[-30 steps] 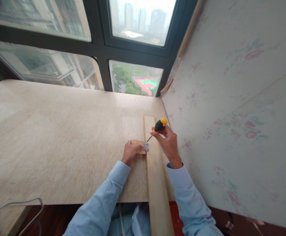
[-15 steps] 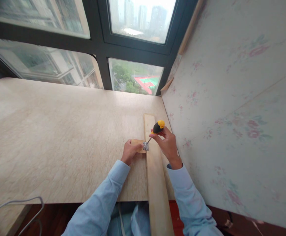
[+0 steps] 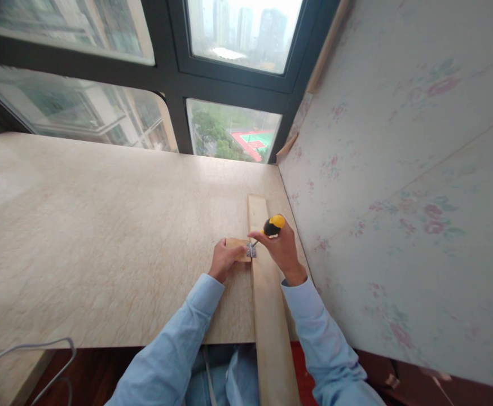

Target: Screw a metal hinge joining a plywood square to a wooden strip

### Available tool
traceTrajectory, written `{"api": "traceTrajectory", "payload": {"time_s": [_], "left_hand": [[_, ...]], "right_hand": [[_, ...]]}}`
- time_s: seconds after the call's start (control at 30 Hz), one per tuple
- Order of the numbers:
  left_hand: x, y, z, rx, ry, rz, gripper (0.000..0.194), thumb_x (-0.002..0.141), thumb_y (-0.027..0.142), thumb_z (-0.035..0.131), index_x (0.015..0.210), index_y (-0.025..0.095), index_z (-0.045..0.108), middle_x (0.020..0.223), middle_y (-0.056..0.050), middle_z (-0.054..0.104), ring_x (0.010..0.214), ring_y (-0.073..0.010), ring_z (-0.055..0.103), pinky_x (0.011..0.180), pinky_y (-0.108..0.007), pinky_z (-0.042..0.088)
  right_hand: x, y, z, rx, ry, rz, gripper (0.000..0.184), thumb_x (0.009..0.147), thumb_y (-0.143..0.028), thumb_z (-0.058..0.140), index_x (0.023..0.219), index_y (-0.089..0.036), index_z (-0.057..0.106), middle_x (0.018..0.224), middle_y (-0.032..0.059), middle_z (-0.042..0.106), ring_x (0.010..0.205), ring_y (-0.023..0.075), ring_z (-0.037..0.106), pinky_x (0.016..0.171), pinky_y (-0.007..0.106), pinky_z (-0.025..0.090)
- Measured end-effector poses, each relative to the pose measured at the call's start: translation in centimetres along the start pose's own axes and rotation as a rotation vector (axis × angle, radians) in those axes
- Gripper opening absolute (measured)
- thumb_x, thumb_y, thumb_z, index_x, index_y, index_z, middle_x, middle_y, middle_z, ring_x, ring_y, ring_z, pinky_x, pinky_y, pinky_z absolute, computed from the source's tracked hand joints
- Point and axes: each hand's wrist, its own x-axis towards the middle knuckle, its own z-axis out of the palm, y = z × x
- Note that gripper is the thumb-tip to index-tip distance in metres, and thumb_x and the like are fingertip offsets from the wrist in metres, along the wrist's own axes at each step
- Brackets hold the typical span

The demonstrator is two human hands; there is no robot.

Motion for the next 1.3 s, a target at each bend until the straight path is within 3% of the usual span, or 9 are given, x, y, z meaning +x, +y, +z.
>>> {"api": "traceTrajectory", "payload": {"time_s": [0.17,0.43,0.63,0.77,0.87,0.97,1.13,1.2,1.3], "left_hand": [[0.0,0.1,0.0,0.001,0.008,0.0,0.031,0.05,0.013,0.075,0.077,0.013,0.058,0.07,-0.002,0.066,0.061,-0.0159,0.062,0.052,-0.024,0.049],[0.1,-0.1,-0.1,0.031,0.012,0.006,0.032,0.051,0.014,0.075,0.077,0.012,0.058,0.069,-0.001,0.065,0.06,-0.015,0.061,0.051,-0.023,0.047],[0.0,-0.1,0.0,-0.001,0.011,0.002,0.032,0.05,0.013,0.075,0.077,0.012,0.058,0.07,-0.003,0.066,0.059,-0.0156,0.061,0.051,-0.023,0.048],[0.0,-0.1,0.0,-0.025,-0.002,0.005,0.031,0.05,0.013,0.074,0.076,0.012,0.058,0.069,-0.003,0.066,0.059,-0.0154,0.061,0.05,-0.023,0.047],[0.0,0.0,0.0,-0.028,0.004,0.002,0.031,0.049,0.013,0.075,0.074,0.013,0.057,0.067,-0.002,0.065,0.058,-0.0146,0.06,0.05,-0.023,0.047],[0.0,0.1,0.1,-0.017,0.014,-0.001,0.031,0.048,0.012,0.075,0.074,0.013,0.058,0.067,-0.001,0.065,0.058,-0.0145,0.06,0.05,-0.023,0.047],[-0.2,0.3,0.1,-0.01,0.011,-0.005,0.031,0.05,0.012,0.075,0.076,0.012,0.058,0.068,-0.002,0.065,0.058,-0.0151,0.06,0.051,-0.024,0.048],[-0.2,0.3,0.1,0.0,0.008,-0.004,0.031,0.051,0.012,0.075,0.076,0.012,0.058,0.069,-0.003,0.066,0.059,-0.0152,0.061,0.051,-0.024,0.048],[-0.2,0.2,0.1,0.005,0.017,-0.003,0.031,0.05,0.012,0.075,0.076,0.012,0.058,0.069,-0.003,0.066,0.059,-0.0156,0.061,0.05,-0.024,0.048]], "right_hand": [[-0.3,0.0,0.2,0.066,-0.042,0.042,0.048,0.064,-0.063,0.075,0.069,-0.023,0.05,0.06,-0.0057,0.047,0.054,0.0125,0.043,0.055,0.027,0.041],[-0.4,0.3,-0.8,0.153,-0.132,0.075,0.042,0.063,-0.058,0.078,0.076,-0.022,0.06,0.07,-0.0006,0.062,0.061,0.0157,0.055,0.058,0.028,0.045],[0.0,1.0,-0.3,0.104,-0.02,0.133,0.043,0.064,-0.06,0.076,0.071,-0.022,0.058,0.07,0.0019,0.064,0.068,0.0195,0.06,0.067,0.033,0.051],[-0.2,1.6,0.6,0.357,-0.094,0.141,0.042,0.077,-0.06,0.064,0.097,-0.023,0.058,0.102,0.0071,0.067,0.098,0.023,0.064,0.088,0.04,0.051],[-0.7,1.2,0.4,0.539,-0.155,0.172,0.053,0.078,-0.051,0.066,0.123,-0.03,0.046,0.13,0.0078,0.058,0.124,0.0232,0.054,0.102,0.045,0.044],[-1.1,0.2,-0.5,0.596,-0.187,0.185,0.062,0.077,-0.045,0.068,0.131,-0.035,0.038,0.143,0.0063,0.05,0.134,0.0225,0.045,0.108,0.048,0.039],[-0.9,-0.5,-1.1,0.52,-0.169,0.192,0.052,0.079,-0.046,0.068,0.122,-0.028,0.046,0.122,0.0076,0.065,0.117,0.0225,0.06,0.101,0.044,0.046],[-0.6,-0.1,-0.9,0.384,-0.084,0.195,0.048,0.072,-0.05,0.074,0.106,-0.024,0.054,0.102,0.007,0.071,0.098,0.0236,0.067,0.09,0.041,0.053],[0.0,0.7,-0.4,0.099,0.122,0.17,0.059,0.056,-0.056,0.082,0.096,-0.021,0.056,0.08,0.0022,0.067,0.072,0.0216,0.065,0.072,0.036,0.055]]}}
